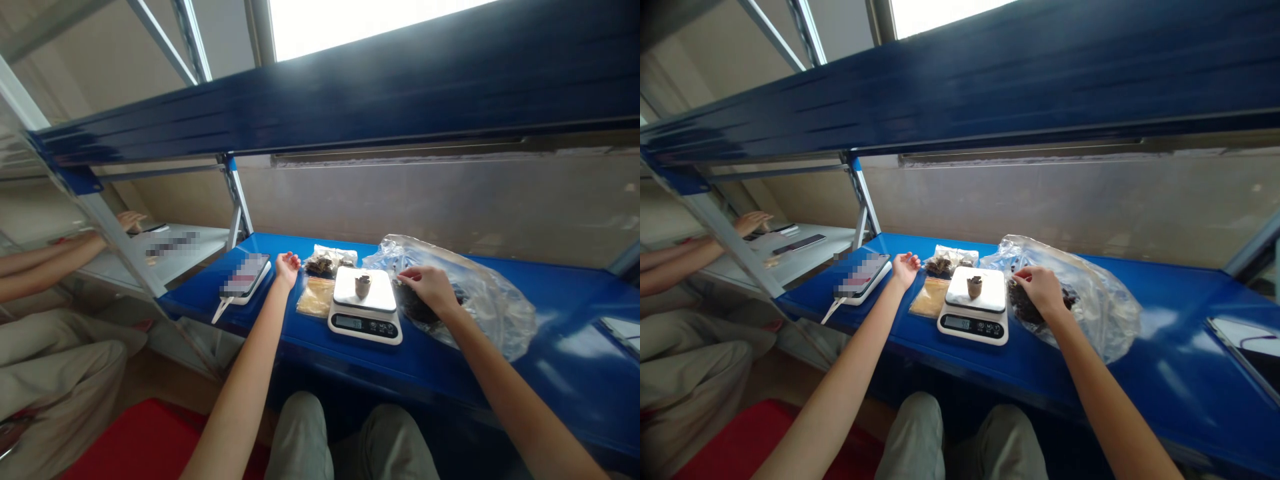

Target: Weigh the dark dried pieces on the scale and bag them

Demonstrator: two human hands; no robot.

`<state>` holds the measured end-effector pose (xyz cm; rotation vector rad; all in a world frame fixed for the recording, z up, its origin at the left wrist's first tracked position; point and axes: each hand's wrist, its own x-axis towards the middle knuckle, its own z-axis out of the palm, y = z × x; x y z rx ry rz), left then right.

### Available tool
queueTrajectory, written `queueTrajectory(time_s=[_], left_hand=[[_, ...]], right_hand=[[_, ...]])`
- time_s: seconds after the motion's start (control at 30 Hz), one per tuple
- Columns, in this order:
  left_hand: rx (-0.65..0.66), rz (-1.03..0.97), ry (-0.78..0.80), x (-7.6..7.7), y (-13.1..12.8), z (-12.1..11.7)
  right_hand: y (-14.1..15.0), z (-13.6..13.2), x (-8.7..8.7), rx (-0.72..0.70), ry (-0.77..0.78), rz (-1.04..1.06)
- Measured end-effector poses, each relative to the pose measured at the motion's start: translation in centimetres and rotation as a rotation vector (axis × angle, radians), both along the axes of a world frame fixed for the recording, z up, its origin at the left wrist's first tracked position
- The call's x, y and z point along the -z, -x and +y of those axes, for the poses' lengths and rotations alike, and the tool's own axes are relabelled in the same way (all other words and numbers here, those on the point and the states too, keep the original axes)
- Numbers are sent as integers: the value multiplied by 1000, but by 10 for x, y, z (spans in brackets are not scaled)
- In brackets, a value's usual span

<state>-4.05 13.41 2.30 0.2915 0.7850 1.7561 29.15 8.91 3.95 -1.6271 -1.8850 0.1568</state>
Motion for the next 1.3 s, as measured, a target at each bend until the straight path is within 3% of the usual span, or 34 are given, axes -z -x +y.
queueTrajectory(time_s=[0.23, 0.63, 1.07, 1.3], left_hand=[[-14, -17, -3, 1, -1, 0], [0, -18, -16, 1, 3, 2], [10, -47, -46, 4, 3, -2], [2, -51, -55, 4, 0, -6]], right_hand=[[-10, 2, 4, -144, 111, -19], [-7, 1, 3, -101, 144, -34], [-10, 4, 0, -56, -45, 93], [-10, 6, 5, -52, -33, 105]])
